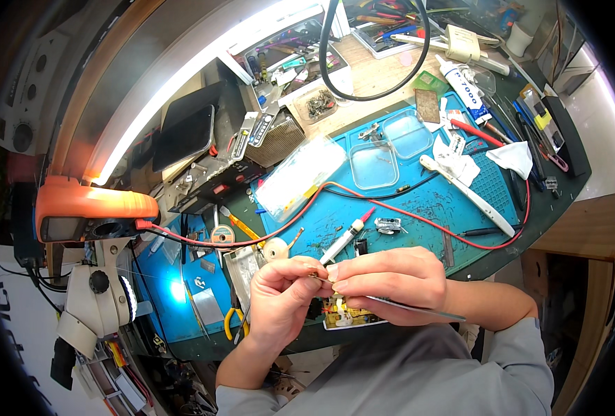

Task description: The person uses a soldering iron and tweezers to work on a small electronic circuit board. They apply solder to specific points on the board and manipulate small components with precision tools. The task involves repeated heating and placement of solder on the circuit board.

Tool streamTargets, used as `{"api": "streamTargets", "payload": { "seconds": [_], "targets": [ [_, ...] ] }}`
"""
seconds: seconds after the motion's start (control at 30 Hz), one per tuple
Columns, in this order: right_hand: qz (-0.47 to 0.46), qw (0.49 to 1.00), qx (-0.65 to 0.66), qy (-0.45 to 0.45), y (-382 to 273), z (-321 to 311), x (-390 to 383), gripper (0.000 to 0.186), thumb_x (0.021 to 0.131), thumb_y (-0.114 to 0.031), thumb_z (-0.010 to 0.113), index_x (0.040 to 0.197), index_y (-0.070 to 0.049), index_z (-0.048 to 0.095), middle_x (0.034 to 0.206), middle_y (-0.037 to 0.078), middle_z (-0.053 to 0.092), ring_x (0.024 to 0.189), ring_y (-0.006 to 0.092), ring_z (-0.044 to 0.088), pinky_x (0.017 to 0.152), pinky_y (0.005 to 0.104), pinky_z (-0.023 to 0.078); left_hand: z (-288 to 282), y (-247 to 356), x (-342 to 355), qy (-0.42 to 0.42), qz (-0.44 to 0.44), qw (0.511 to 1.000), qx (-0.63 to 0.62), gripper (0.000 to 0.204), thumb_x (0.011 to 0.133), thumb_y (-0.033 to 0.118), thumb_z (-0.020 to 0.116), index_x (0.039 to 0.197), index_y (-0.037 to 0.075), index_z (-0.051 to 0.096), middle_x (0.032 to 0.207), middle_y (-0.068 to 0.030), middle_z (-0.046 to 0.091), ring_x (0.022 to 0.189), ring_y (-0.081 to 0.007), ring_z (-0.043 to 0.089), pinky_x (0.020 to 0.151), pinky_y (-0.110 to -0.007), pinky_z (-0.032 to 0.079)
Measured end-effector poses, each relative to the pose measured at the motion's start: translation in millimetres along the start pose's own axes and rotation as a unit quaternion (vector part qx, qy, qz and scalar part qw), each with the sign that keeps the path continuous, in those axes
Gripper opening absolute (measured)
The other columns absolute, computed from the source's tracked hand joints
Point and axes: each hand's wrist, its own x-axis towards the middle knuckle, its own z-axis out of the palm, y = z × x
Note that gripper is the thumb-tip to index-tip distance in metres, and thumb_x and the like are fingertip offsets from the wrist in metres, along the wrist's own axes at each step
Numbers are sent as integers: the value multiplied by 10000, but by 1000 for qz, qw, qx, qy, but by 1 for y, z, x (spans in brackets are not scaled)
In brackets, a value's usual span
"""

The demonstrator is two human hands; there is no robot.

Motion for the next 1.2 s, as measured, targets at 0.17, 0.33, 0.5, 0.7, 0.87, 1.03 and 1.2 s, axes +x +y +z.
{"api": "streamTargets", "payload": {
  "seconds": [0.17, 0.33, 0.5, 0.7, 0.87, 1.03, 1.2],
  "targets": [
    [3, 1000, 9, 26, -1, 3, 1, 222, 811, -15, 747, 1026, -5, 692, 1019, 142, 707, 862, 264, 717, 710, 336, 598, 1, 1, 0, -1, -11, 1000, -2, 154, 920, -21, 642, 1071, 2, 660, 1046, -177, 673, 916, -241, 696, 809, -352, 604],
    [84, 989, 109, 56, -6, 2, 3, 206, 812, 10, 748, 1012, 0, 698, 991, 142, 708, 863, 260, 708, 735, 331, 578, 1, 6, 0, -20, -84, 995, -50, 191, 937, 28, 641, 1125, -3, 650, 1037, -164, 670, 888, -230, 677, 741, -325, 570],
    [124, 982, 137, 42, -3, -3, 4, 206, 821, 18, 747, 1021, 13, 694, 990, 158, 709, 910, 267, 703, 795, 342, 561, 0, 6, 1, -18, -114, 990, -87, 191, 954, 50, 626, 1139, 12, 594, 1016, -136, 654, 871, -218, 665, 718, -311, 550],
    [138, 978, 153, 37, -4, -1, 4, 214, 816, 23, 751, 1022, 10, 696, 997, 152, 712, 917, 263, 702, 798, 343, 558, 0, 7, 1, -27, -137, 984, -108, 178, 958, 56, 622, 1123, 31, 562, 1011, -118, 647, 878, -197, 669, 730, -307, 555],
    [141, 976, 161, 28, -4, -1, 4, 201, 825, 20, 743, 1021, 7, 699, 991, 148, 712, 919, 262, 699, 794, 344, 551, 1, 8, 3, -30, -156, 980, -118, 221, 948, 62, 638, 1148, 39, 545, 1018, -121, 652, 887, -192, 671, 758, -305, 552],
    [155, 973, 171, 21, 0, 0, 2, 170, 847, 0, 728, 1014, 12, 700, 992, 147, 713, 908, 258, 697, 787, 343, 543, -1, 9, 3, -45, -164, 978, -119, 240, 937, 63, 654, 1148, 46, 539, 1016, -121, 655, 907, -198, 668, 775, -315, 550],
    [168, 964, 206, 28, 0, -2, -1, 128, 902, -42, 681, 1008, 29, 686, 981, 150, 713, 895, 250, 690, 788, 342, 537, -1, 9, 4, -77, -178, 971, -138, 268, 933, 67, 660, 1164, 51, 525, 1013, -111, 653, 922, -206, 664, 786, -337, 543]
  ]
}}
